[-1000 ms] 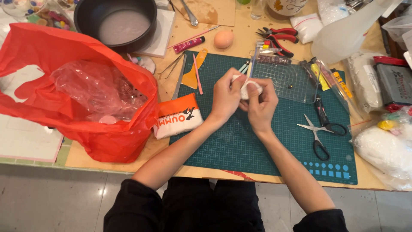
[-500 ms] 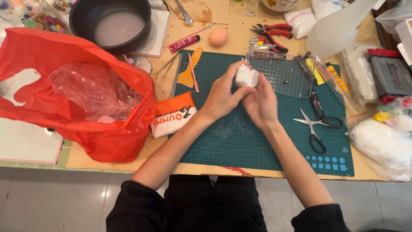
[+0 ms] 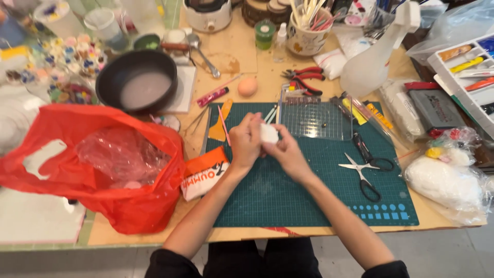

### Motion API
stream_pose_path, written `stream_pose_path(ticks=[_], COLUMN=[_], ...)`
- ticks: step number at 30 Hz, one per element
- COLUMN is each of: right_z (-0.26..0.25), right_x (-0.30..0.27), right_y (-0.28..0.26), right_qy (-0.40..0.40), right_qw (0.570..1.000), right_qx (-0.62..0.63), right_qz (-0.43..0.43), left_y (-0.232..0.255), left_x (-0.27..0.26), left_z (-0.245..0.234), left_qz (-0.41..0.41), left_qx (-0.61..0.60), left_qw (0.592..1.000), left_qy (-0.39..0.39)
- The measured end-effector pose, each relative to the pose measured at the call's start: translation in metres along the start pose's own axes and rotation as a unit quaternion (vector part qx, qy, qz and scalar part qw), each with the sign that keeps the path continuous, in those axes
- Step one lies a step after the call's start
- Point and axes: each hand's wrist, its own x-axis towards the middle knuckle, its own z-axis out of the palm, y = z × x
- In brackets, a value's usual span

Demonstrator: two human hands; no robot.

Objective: Opening a package of modeling clay and rolling a piece into a ball.

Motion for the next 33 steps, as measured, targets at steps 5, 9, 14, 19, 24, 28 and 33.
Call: stream_pose_path(ticks=[5,9,14,19,24,28,33], right_z=[0.009,-0.001,-0.006,-0.005,-0.006,0.0,0.0], right_x=[0.006,0.007,0.004,0.005,0.001,0.0,0.0], right_y=[-0.016,-0.017,-0.023,-0.026,-0.017,-0.013,-0.004], right_qy=[-0.017,0.075,0.066,0.059,0.03,0.059,0.07], right_qw=[0.999,0.995,0.997,0.997,0.995,0.998,0.997], right_qx=[-0.022,-0.061,0.011,0.036,0.095,-0.017,-0.009], right_qz=[-0.022,-0.026,-0.028,-0.035,-0.028,-0.03,-0.026], left_y=[0.016,0.014,0.004,0.001,0.009,0.007,-0.004], left_x=[0.005,0.001,0.008,0.007,0.005,0.0,-0.011], left_z=[-0.004,-0.001,-0.007,-0.005,-0.004,0.005,0.017], left_qz=[-0.062,0.001,-0.135,-0.215,-0.268,-0.245,-0.227], left_qx=[-0.021,-0.068,-0.272,-0.403,-0.477,-0.424,-0.345], left_qw=[0.997,0.991,0.933,0.849,0.781,0.827,0.889], left_qy=[-0.041,-0.114,-0.195,-0.266,-0.301,-0.274,-0.196])
